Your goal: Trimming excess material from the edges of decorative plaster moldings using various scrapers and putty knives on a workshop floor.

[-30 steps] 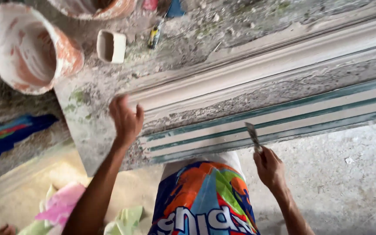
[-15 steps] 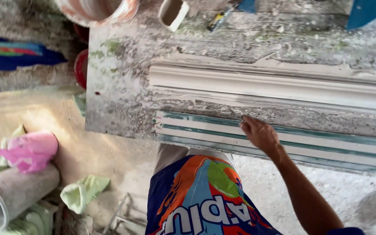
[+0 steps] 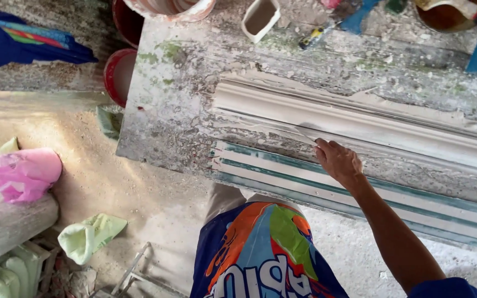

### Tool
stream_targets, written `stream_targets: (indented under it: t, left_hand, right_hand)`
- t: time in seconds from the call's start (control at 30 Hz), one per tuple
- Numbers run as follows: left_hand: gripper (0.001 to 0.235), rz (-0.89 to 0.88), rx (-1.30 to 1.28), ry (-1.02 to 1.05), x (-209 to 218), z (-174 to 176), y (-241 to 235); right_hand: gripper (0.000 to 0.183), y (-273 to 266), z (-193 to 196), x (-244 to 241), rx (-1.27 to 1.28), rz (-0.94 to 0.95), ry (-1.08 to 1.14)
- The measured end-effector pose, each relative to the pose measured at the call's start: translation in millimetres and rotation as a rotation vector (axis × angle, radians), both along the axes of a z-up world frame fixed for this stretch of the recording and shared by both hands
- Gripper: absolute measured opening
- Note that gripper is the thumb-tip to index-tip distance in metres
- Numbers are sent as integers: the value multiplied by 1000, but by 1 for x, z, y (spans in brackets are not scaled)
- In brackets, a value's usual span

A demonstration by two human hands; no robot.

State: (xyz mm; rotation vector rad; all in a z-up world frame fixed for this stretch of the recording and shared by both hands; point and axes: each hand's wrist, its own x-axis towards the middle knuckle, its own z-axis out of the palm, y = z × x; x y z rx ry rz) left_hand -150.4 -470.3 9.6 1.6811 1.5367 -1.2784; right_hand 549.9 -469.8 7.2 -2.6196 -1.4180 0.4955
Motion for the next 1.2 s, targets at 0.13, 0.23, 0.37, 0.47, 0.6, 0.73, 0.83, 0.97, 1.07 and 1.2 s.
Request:
stream_targets:
  t: [0.13, 0.23, 0.37, 0.47, 0.6, 0.73, 0.83, 0.97, 1.07, 1.2]
  left_hand:
    - [49, 154, -133, 109, -4, -37, 29]
    - [51, 261, -224, 175, 50, -44, 107]
    - [59, 251, -50, 211, 135, 48, 197]
    - [24, 309, 180, 26, 165, 77, 236]
    - [41, 535, 257, -3, 137, 50, 218]
    - [55, 625, 117, -2, 134, 27, 181]
    - [61, 522, 32, -22, 164, 47, 181]
    - [59, 575, 109, -156, 177, 54, 199]
    - [56, 608, 258, -213, 154, 34, 197]
    - [62, 682, 180, -224, 166, 49, 208]
  right_hand:
    - [18, 55, 4, -34, -211, -38, -164]
    - [31, 140, 45, -58, -316, 12, 233]
    - [37, 200, 24, -104, -92, -11, 259]
    - [42, 188, 38, -85, -94, 66, 234]
    - [31, 128, 50, -67, -313, -12, 232]
    - [44, 181, 36, -92, -308, 1, 188]
    - [28, 250, 50, -118, -124, -21, 354]
    - [39, 212, 55, -97, -221, 36, 351]
    - [35, 172, 43, -87, -289, 67, 203]
    - [43, 229, 5, -104, -235, 80, 164]
